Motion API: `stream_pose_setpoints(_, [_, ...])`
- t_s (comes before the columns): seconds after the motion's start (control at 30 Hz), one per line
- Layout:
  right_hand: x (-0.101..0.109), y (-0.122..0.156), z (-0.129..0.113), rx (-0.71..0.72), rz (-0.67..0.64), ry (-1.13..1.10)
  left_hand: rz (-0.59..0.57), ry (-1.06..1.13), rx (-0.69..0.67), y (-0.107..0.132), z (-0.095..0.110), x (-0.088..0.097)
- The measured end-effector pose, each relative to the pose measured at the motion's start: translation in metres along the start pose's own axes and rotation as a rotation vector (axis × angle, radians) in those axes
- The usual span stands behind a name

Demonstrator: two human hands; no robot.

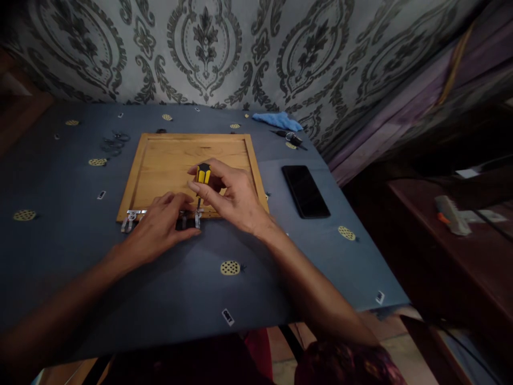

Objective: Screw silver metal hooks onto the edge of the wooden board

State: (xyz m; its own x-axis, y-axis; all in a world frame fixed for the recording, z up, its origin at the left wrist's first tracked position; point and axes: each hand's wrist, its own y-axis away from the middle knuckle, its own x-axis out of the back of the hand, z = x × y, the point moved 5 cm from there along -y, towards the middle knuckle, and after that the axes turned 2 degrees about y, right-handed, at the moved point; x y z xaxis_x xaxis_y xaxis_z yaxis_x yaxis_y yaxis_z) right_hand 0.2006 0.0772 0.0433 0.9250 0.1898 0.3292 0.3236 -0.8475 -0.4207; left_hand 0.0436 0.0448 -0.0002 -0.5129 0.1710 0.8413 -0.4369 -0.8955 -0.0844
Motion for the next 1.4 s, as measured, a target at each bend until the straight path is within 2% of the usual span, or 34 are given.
stream_pose_setpoints(0.33, [-0.008, -0.014, 0.004, -0.073, 0.105, -0.154, -0.004, 0.019, 0.005, 0.000, -0.001, -0.001])
stream_pose_setpoints(0.57, [-0.010, -0.026, 0.006, -0.121, 0.008, -0.169, -0.020, 0.013, 0.032, -0.001, 0.000, 0.001])
stream_pose_setpoints(0.83, [-0.010, -0.030, 0.005, -0.103, -0.084, -0.157, 0.011, 0.000, -0.027, 0.000, 0.000, 0.000])
stream_pose_setpoints(1.13, [-0.015, -0.028, 0.011, -0.121, -0.013, -0.283, 0.017, 0.010, -0.036, -0.001, 0.001, 0.002])
stream_pose_setpoints(1.4, [-0.013, -0.024, 0.007, -0.106, -0.087, -0.277, 0.030, 0.018, -0.053, 0.001, -0.002, 0.000])
